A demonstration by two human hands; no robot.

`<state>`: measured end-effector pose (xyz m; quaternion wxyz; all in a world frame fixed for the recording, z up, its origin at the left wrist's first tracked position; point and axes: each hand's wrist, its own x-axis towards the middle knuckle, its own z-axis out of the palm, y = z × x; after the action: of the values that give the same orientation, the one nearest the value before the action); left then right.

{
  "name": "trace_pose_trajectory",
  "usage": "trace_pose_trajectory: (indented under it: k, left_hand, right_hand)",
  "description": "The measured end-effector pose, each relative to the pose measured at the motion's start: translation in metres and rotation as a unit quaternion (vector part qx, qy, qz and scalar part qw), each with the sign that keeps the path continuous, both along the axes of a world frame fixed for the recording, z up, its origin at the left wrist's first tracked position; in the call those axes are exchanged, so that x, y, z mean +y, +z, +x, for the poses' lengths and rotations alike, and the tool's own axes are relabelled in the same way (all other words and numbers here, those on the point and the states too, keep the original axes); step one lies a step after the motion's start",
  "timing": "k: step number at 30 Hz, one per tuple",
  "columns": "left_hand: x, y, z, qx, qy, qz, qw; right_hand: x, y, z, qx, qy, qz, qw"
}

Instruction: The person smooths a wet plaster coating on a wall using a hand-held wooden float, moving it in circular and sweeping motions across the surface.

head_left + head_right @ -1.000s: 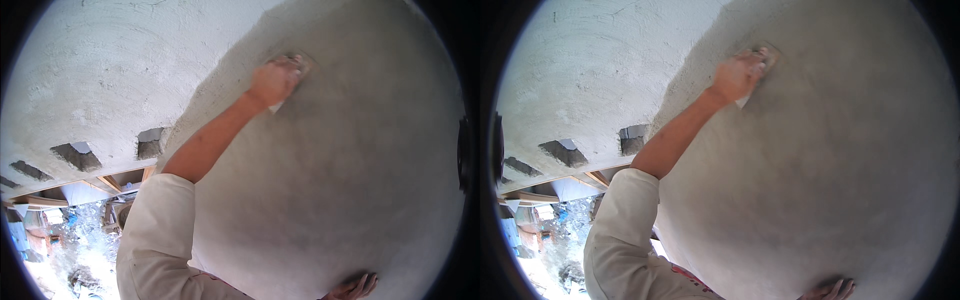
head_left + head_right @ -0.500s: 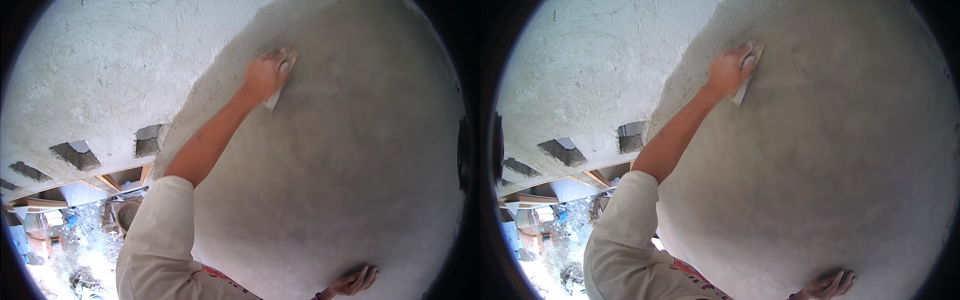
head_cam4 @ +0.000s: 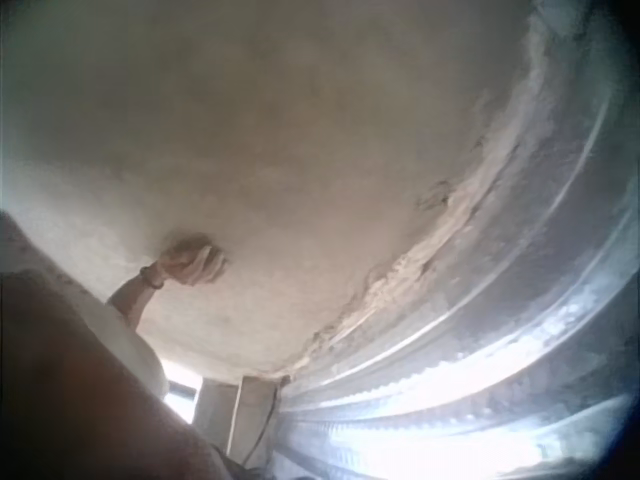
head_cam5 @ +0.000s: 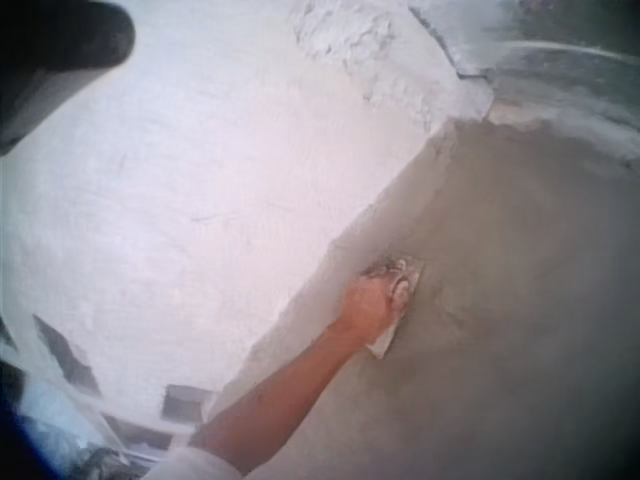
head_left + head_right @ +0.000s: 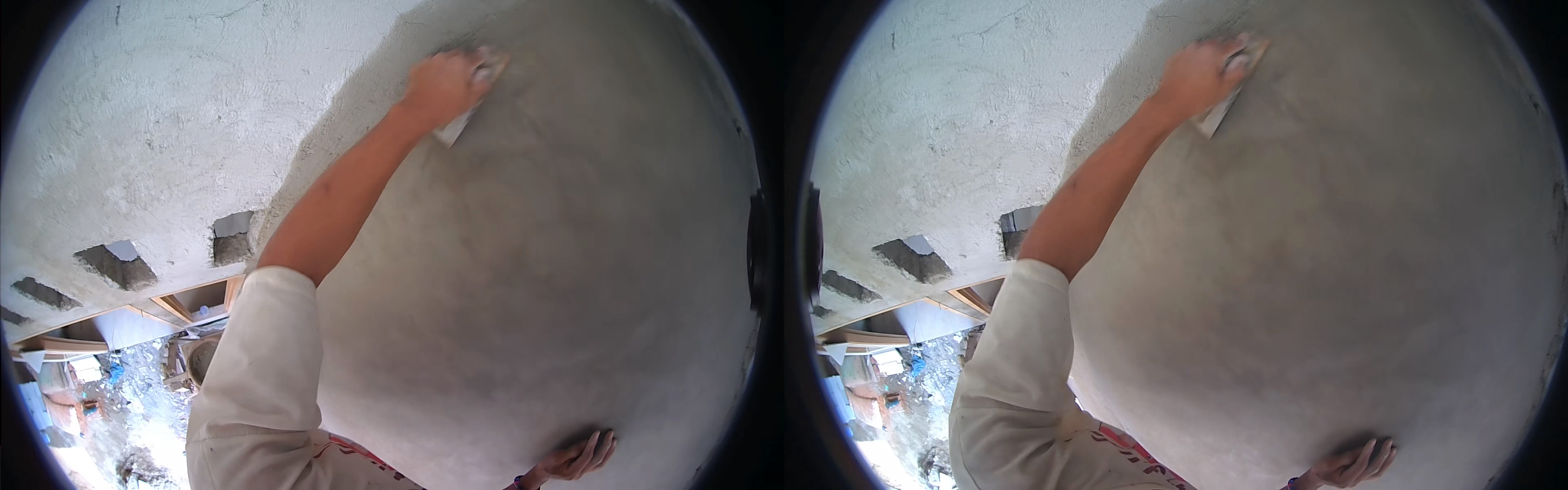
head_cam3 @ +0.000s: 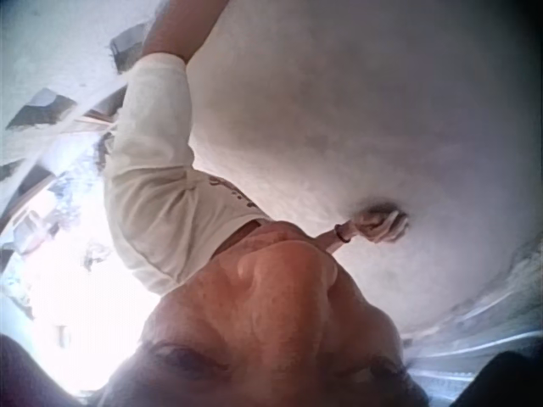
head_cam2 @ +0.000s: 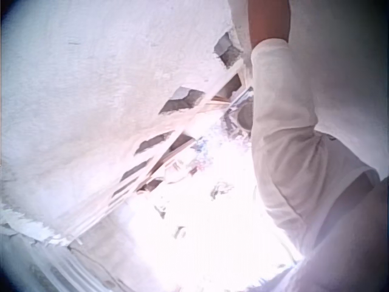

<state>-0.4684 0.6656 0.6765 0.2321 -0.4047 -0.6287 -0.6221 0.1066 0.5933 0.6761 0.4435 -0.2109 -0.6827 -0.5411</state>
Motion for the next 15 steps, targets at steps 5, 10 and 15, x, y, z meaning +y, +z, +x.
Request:
trace_pose_trajectory:
  k: [5, 10, 15]
  left_hand:
    - [-0.003, -0.090, 0.029, 0.030, 0.011, 0.003, 0.999]
    - [-0.004, 0.011, 0.053, 0.092, -0.030, 0.016, 0.995]
    - [-0.004, 0.054, -0.010, 0.031, 0.010, 0.006, 0.999]
  right_hand:
    - [0.013, -0.002, 0.008, 0.024, -0.005, -0.014, 1.000]
    - [0.002, 0.005, 0.010, 0.000, -0.015, -0.005, 1.000]
    - [0.007, -0.001, 0.005, -0.012, 0.005, -0.001, 1.000]
